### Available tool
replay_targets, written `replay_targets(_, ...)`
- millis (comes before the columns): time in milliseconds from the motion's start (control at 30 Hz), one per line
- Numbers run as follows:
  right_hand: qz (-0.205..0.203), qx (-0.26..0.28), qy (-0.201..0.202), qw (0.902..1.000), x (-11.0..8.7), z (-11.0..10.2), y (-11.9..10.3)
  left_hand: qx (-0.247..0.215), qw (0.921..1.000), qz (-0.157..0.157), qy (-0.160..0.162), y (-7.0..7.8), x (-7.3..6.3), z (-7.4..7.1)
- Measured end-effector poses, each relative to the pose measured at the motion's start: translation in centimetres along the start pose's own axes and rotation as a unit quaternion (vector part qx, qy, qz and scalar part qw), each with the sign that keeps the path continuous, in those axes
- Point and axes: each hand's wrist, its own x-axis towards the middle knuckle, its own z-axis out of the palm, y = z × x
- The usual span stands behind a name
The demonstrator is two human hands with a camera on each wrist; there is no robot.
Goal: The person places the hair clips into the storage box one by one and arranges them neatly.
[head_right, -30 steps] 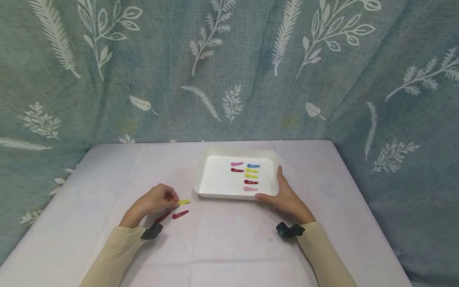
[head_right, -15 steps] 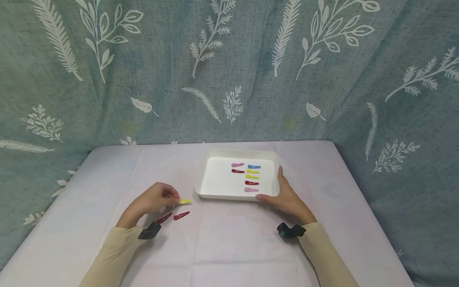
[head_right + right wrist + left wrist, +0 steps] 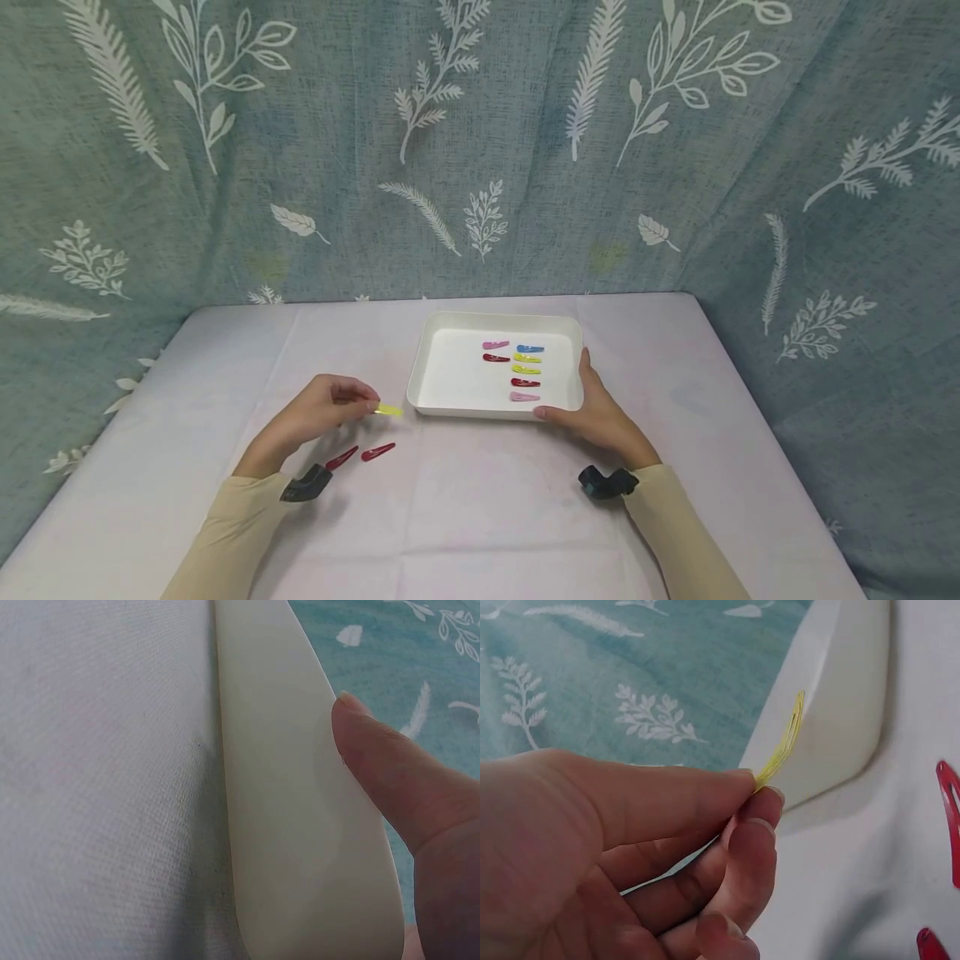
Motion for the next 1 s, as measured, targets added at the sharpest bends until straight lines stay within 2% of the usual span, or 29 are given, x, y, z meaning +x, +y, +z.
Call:
replay_targets(167, -0.001, -0.002, 0.003, 1.0000, 0.0, 0.0, 0.0, -0.020, 0.9995, -0.022, 0.013, 0.3, 0.1, 0.1)
replay_targets(400, 0.008, -0.008, 0.004, 0.9999, 0.1, 0.1, -0.1, -0.058, 0.9974, -0.036, 0.024, 0.7, 0.1, 0.4)
replay_targets(667, 0.005, 0.002, 0.004, 1.0000, 0.0, 0.1, 0.0, -0.075, 0.9966, -0.018, 0.030, 1.6, 0.6, 0.6)
replay_targets(867, 0.001, 0.009, 0.004, 0.9999, -0.1, 0.1, -0.1, -0.097, 0.9951, -0.004, 0.023, 2.6, 1.0, 0.9)
replay_targets(1000, -0.001, 0.006, 0.004, 1.0000, 0.0, 0.0, -0.1, -0.108, 0.9939, -0.008, 0.021, 3.3, 1.3, 1.0)
